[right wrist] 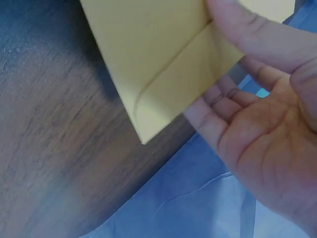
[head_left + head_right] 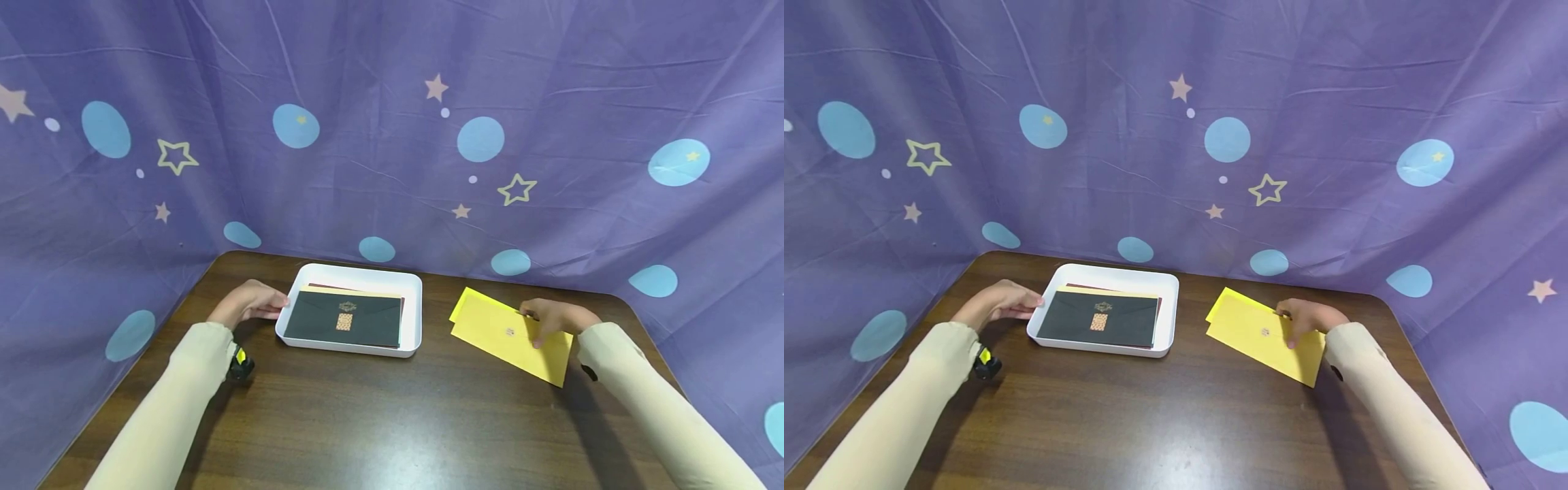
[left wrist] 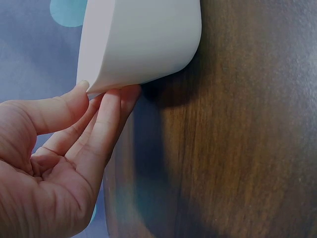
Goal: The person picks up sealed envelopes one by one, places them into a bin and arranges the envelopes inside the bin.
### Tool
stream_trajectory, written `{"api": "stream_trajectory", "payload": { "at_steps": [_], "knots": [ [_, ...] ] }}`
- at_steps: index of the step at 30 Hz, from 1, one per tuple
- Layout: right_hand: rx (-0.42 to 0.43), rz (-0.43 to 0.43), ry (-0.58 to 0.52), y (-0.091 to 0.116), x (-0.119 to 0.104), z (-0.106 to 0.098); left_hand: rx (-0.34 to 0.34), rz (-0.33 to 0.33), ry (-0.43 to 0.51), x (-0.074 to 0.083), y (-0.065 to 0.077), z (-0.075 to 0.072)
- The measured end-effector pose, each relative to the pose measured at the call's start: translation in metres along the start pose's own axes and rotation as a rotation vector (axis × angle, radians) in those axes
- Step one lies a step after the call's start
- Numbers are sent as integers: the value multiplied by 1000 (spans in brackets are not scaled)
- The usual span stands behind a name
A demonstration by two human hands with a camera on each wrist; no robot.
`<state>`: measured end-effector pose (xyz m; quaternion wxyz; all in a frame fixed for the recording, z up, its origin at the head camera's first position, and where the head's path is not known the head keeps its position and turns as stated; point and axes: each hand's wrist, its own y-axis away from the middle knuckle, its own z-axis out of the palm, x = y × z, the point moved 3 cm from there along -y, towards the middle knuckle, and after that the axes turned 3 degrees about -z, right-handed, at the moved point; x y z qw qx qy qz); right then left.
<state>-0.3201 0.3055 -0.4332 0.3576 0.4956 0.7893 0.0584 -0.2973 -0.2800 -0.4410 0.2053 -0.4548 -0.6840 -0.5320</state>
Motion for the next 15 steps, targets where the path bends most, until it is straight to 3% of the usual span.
{"api": "stream_trajectory", "payload": {
  "at_steps": [4,12,15],
  "knots": [
    [-21,81,-76,4,-1,-1,-9,5,0,0,1,0],
    [-85,105,-183,10,-1,-3,-10,-1,-3,1,0,0],
    [-113,141,-151,13,0,-5,-8,-2,-4,0,-1,0]
  ]
}}
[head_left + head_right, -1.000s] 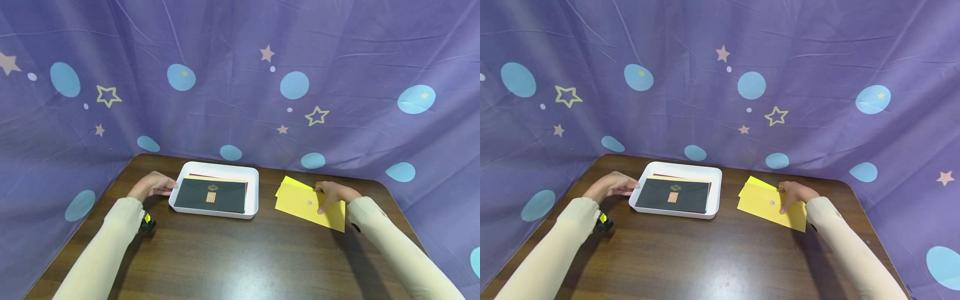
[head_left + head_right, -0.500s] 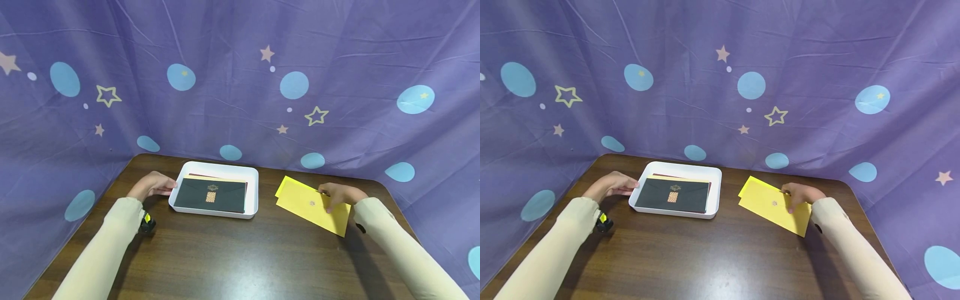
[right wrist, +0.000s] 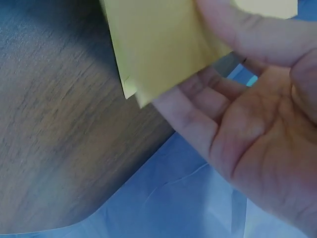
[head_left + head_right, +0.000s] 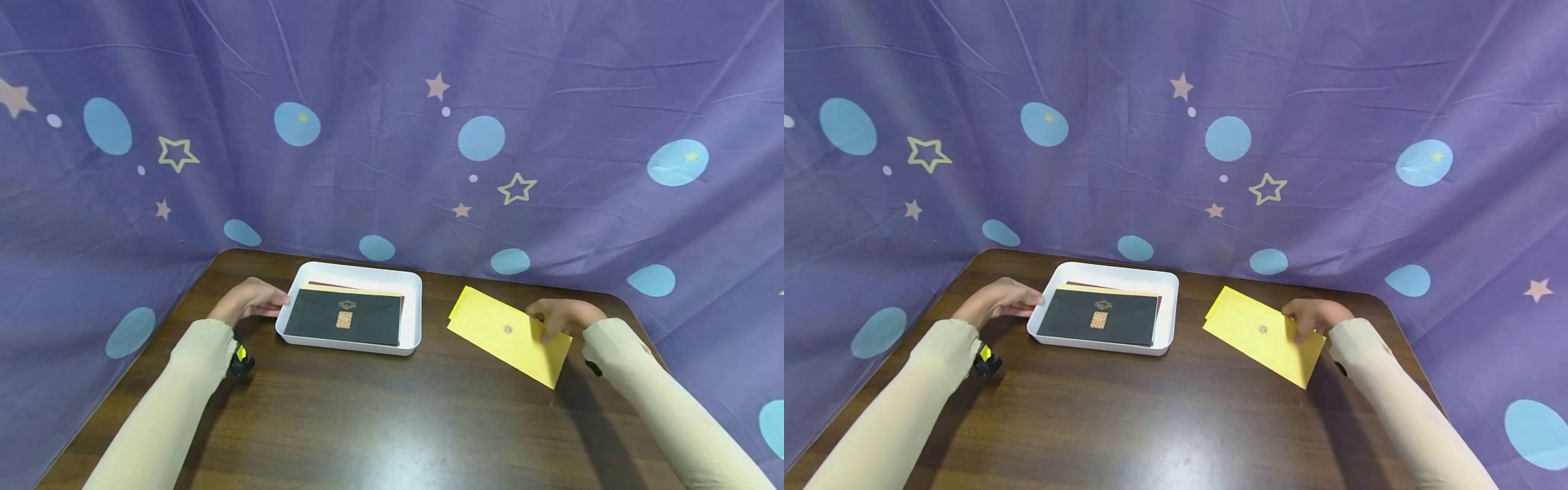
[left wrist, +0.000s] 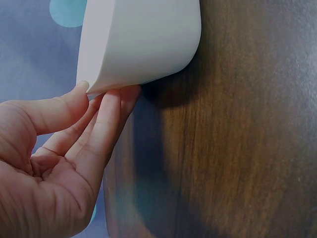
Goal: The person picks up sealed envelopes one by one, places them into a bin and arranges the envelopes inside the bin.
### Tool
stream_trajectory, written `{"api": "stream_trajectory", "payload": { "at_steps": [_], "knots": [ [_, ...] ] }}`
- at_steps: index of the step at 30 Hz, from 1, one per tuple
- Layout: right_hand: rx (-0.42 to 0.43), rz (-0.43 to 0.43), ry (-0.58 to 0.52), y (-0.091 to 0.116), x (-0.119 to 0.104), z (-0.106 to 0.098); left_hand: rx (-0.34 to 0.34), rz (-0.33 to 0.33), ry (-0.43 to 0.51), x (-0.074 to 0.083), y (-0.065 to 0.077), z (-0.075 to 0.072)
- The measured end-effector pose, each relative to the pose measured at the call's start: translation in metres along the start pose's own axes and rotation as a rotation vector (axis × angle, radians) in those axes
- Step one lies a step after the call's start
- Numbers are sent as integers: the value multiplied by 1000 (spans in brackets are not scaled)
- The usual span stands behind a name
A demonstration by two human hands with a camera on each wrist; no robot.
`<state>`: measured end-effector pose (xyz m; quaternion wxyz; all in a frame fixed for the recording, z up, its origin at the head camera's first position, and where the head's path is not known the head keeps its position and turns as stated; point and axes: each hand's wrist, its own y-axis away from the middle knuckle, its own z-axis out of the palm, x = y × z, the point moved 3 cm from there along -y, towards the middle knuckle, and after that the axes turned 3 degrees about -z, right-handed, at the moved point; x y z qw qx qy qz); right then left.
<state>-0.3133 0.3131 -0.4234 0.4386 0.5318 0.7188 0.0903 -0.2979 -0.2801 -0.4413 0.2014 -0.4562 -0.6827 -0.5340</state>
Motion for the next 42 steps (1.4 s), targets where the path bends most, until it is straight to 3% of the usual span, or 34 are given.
{"api": "stream_trajectory", "payload": {
  "at_steps": [4,11,16,24,38,42],
  "knots": [
    [-41,41,49,3,1,-1,2,-4,-4,0,-1,0],
    [-95,-42,48,1,3,-1,4,-5,1,0,-1,0],
    [-65,-71,21,0,4,-2,3,-5,10,0,0,0],
    [-31,-77,-71,-3,13,-4,-1,-2,22,-1,-1,0],
    [-64,-115,-259,2,32,-7,-11,6,26,-2,-2,-1],
    [-41,-126,-304,2,36,-8,-5,0,27,-2,-1,0]
  ]
}}
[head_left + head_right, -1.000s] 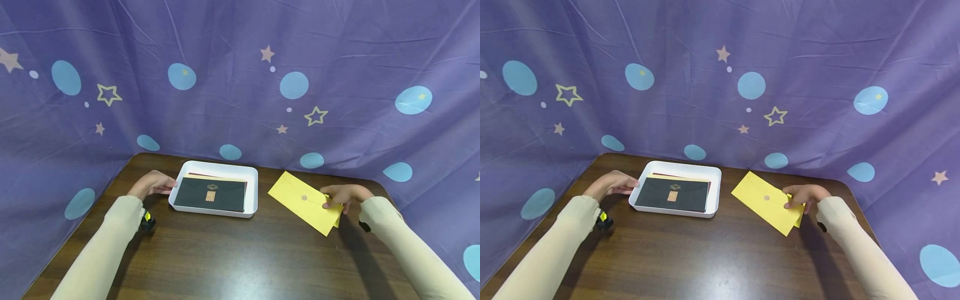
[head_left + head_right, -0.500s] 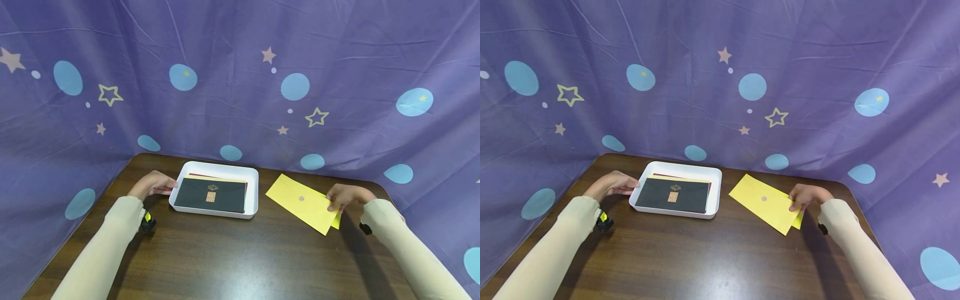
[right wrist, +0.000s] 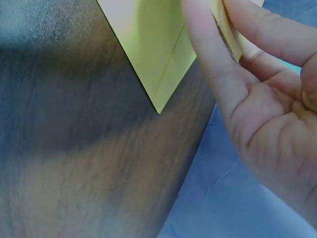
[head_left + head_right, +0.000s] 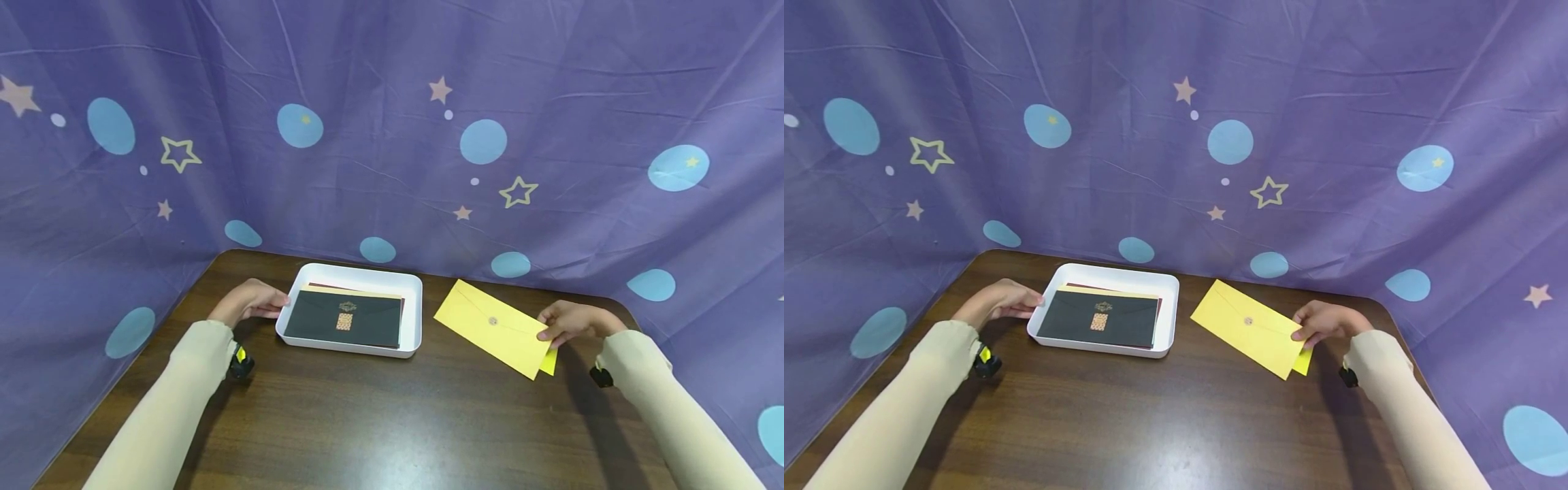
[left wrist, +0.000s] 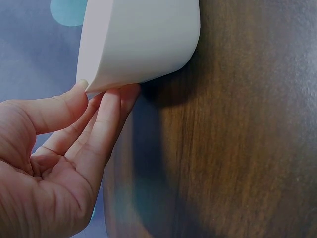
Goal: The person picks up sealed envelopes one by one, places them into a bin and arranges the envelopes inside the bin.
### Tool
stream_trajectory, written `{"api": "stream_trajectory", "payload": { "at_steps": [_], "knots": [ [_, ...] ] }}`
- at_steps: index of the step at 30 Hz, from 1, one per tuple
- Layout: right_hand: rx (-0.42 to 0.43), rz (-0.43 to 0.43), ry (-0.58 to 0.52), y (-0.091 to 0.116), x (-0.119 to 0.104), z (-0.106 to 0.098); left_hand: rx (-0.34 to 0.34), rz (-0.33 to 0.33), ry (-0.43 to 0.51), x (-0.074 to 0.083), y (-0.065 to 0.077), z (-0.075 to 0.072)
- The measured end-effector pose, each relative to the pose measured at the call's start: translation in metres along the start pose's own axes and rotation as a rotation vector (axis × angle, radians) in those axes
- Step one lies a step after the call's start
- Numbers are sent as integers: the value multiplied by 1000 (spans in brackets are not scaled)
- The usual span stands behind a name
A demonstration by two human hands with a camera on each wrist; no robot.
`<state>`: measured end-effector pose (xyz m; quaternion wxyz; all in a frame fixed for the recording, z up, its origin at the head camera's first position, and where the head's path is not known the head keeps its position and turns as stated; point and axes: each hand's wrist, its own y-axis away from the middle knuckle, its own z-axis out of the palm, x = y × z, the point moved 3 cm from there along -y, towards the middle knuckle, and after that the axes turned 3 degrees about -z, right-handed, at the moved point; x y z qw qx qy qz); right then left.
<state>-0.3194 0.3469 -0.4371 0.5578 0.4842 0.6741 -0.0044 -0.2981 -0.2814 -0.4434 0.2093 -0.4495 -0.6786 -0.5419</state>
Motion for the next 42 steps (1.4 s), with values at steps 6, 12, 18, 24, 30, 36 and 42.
{"api": "stream_trajectory", "payload": {
  "at_steps": [6,12,18,24,30,36,42],
  "knots": [
    [37,-32,-83,-1,8,0,13,-21,-3,0,1,0],
    [58,-54,-192,0,14,-2,-1,-20,7,0,1,-3],
    [83,-59,-258,0,17,-4,1,-16,0,1,2,-4],
    [126,-33,-329,-2,20,-3,13,-13,-2,1,3,-1],
    [128,-29,-368,-3,23,-2,18,-27,-5,0,0,-1],
    [126,3,-408,-3,27,-3,14,-23,-17,0,-1,-1],
    [154,76,-507,-3,27,-3,18,-25,-24,2,1,-1]
  ]
}}
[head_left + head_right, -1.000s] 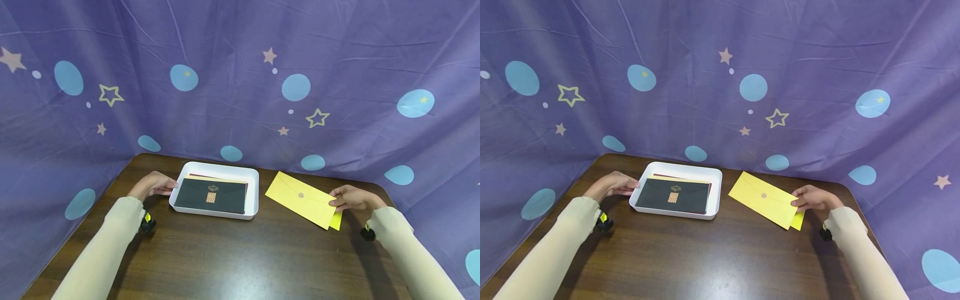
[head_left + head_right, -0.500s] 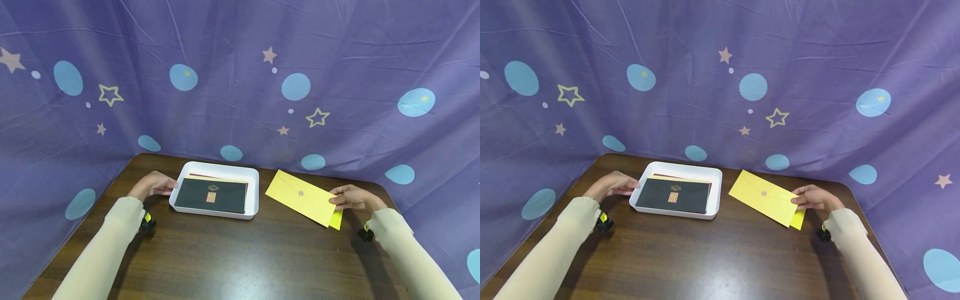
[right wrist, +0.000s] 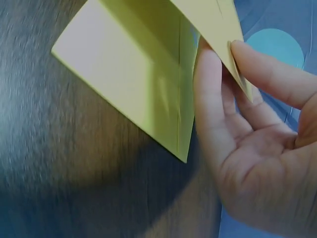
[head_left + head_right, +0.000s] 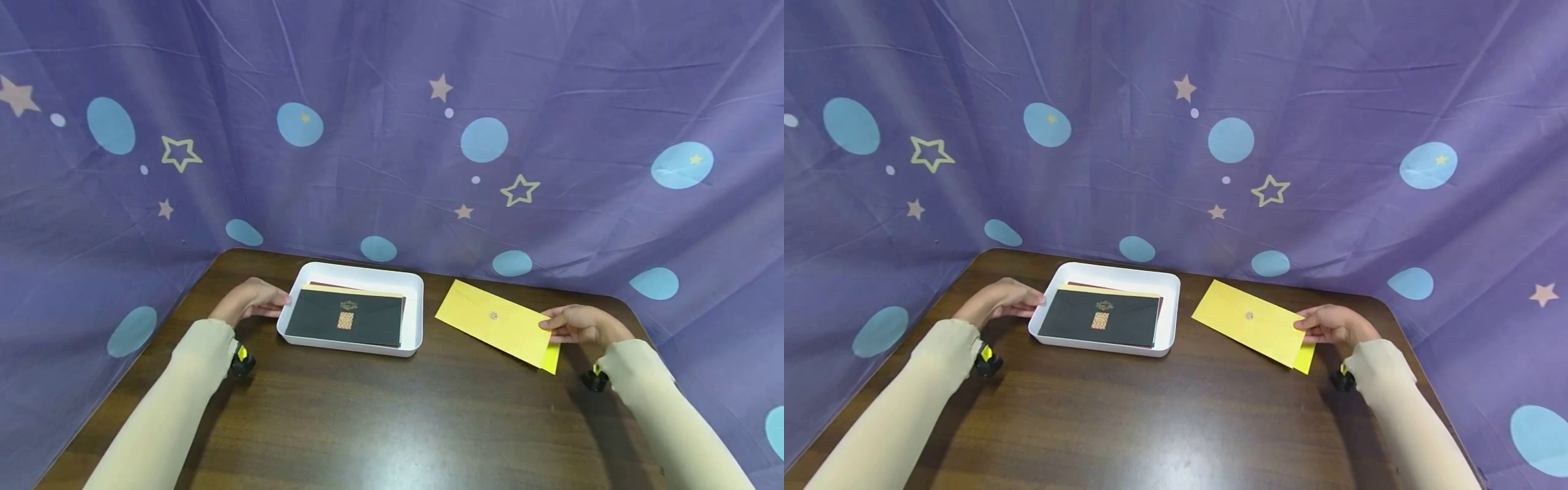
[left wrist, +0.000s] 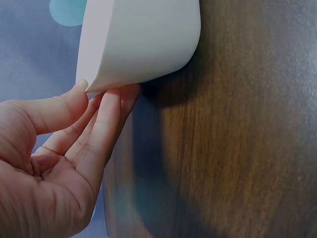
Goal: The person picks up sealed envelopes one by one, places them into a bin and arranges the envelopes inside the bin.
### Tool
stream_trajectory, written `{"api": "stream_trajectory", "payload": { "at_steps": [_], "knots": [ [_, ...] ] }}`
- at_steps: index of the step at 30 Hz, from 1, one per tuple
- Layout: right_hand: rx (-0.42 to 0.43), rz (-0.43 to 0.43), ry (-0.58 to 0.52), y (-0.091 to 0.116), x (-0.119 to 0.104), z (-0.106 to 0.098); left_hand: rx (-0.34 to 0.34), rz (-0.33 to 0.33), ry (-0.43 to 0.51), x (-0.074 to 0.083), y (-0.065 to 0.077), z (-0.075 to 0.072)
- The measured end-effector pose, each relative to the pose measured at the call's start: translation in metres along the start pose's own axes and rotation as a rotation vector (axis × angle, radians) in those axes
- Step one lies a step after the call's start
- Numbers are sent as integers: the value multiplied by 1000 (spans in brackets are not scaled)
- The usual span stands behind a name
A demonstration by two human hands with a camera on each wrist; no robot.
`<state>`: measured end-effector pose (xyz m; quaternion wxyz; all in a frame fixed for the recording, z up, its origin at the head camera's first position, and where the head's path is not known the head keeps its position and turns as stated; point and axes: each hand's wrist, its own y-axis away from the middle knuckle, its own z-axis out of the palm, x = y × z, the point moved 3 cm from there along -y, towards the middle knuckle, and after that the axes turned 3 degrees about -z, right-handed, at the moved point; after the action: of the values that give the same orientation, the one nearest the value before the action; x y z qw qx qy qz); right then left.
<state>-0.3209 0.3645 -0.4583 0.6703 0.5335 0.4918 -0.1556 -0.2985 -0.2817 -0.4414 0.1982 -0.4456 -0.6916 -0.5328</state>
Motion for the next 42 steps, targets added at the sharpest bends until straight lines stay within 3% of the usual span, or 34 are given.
{"api": "stream_trajectory", "payload": {
  "at_steps": [11,24,32,42],
  "knots": [
    [92,43,-232,6,-7,11,-5,17,-6,1,-3,-1],
    [155,57,-310,8,-7,16,-18,26,6,0,-1,0],
    [147,48,-422,12,-3,15,-22,36,3,-1,-1,1],
    [97,13,-454,18,1,12,-22,36,3,-2,0,1]
  ]
}}
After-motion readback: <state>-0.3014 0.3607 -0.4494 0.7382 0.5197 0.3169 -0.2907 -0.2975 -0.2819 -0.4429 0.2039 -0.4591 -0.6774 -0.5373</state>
